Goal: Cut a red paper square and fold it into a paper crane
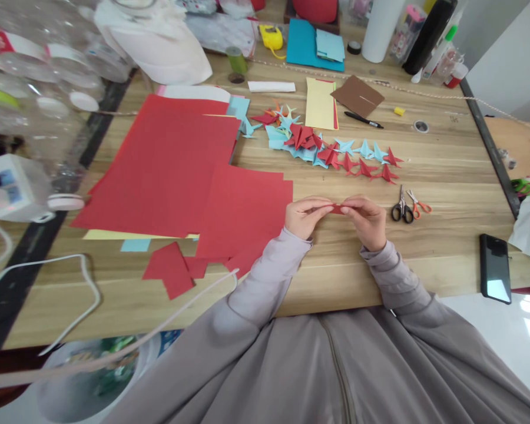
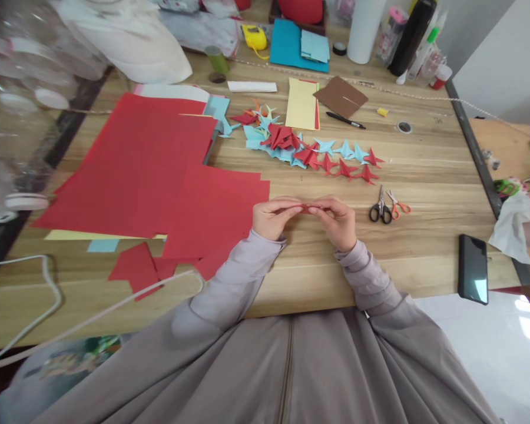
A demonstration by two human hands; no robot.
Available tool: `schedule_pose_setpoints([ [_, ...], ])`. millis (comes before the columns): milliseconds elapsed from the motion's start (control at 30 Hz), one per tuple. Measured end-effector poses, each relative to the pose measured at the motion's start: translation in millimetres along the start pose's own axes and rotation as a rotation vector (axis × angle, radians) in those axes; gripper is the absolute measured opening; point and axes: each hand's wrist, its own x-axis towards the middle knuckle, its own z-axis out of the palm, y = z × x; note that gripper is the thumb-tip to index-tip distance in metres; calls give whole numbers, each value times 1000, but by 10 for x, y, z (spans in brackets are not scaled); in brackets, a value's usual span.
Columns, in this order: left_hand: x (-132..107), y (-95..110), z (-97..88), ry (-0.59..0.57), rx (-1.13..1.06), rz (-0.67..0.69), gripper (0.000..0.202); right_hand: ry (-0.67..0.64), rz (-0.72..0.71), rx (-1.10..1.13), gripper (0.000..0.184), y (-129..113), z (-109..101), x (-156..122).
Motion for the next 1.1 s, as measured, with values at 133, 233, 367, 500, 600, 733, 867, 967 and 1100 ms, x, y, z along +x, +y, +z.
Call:
schedule_pose_setpoints([
  [133,2,13,-2,-11,-19,12,5,-3,31,-34,4,-7,4,1],
  [233,3,33,-2,-18,-22,-9,6,7,50,-36,4,-6,8,-6],
  [367,6,44,-3,-26,-39,-19,8,9,51,-6,3,4,12,-11],
  [500,7,42,-1,-43,-54,-8,7,4,18,70,4,10,17,-6],
  [600,3,48,5,-49,-64,-20,8,-14,2,105,5,19,19,-5],
  [733,0,57,20,-47,-100,-38,11,-20,56,39,3,58,21,-13],
  [867,4,47,32,-30,-119,-68,13,-22,163,4,16,109,29,-19],
  [967,6,40,38,18,-113,-73,13,-22,154,14,15,124,35,-19],
  [1100,-6,60,46,25,-47,-91,15,-27,157,-39,15,95,39,-17],
])
